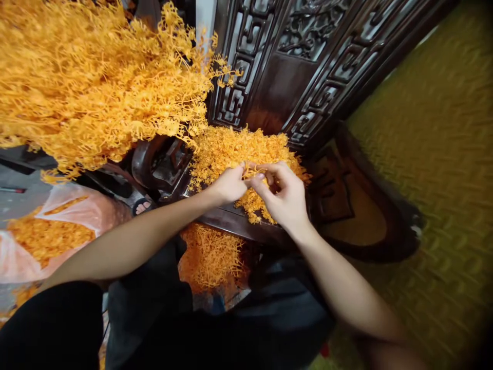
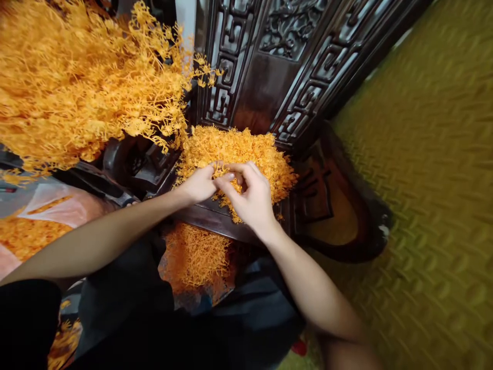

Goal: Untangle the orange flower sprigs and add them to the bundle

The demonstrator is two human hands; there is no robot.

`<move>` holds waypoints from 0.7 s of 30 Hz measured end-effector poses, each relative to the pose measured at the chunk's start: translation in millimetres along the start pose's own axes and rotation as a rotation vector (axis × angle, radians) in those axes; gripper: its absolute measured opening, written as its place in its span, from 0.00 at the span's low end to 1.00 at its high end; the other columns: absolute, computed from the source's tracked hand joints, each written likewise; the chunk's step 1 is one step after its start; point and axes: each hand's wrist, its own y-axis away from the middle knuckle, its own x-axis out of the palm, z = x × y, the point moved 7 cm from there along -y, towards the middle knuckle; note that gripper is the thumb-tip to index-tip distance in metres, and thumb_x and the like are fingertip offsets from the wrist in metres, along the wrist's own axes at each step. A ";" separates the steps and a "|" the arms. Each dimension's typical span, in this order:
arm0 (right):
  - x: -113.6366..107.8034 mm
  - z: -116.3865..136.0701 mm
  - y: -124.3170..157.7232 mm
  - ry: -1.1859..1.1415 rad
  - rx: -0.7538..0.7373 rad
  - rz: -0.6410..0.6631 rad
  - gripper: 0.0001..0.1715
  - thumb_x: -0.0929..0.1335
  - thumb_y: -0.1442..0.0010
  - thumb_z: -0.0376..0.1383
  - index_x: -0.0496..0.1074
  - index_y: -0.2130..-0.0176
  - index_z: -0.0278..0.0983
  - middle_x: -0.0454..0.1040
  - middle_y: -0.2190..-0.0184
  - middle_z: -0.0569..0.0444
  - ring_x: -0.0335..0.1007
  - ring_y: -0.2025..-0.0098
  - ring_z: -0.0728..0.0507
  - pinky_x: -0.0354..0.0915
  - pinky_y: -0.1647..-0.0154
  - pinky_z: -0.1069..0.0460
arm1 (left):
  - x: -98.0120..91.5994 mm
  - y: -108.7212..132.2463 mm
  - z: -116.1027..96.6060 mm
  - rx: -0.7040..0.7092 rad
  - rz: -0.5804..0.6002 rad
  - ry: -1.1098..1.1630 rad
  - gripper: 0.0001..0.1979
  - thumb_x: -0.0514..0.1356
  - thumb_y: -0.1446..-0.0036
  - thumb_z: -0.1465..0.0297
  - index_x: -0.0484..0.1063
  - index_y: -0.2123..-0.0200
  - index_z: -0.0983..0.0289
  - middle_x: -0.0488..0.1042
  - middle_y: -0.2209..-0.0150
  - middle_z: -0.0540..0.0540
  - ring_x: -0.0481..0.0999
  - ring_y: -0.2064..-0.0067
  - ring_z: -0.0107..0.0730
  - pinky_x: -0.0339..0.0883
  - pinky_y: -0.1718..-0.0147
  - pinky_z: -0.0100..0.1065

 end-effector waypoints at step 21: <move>14.5 -28.5 -9.6 -0.429 0.292 0.161 0.16 0.74 0.42 0.45 0.72 0.71 0.36 0.68 0.75 0.57 0.60 0.73 0.50 0.57 0.71 0.52 | 10.8 14.8 -14.4 -0.035 0.244 -0.080 0.19 0.72 0.54 0.69 0.76 0.59 0.69 0.69 0.75 0.47 0.68 0.71 0.26 0.60 0.69 0.29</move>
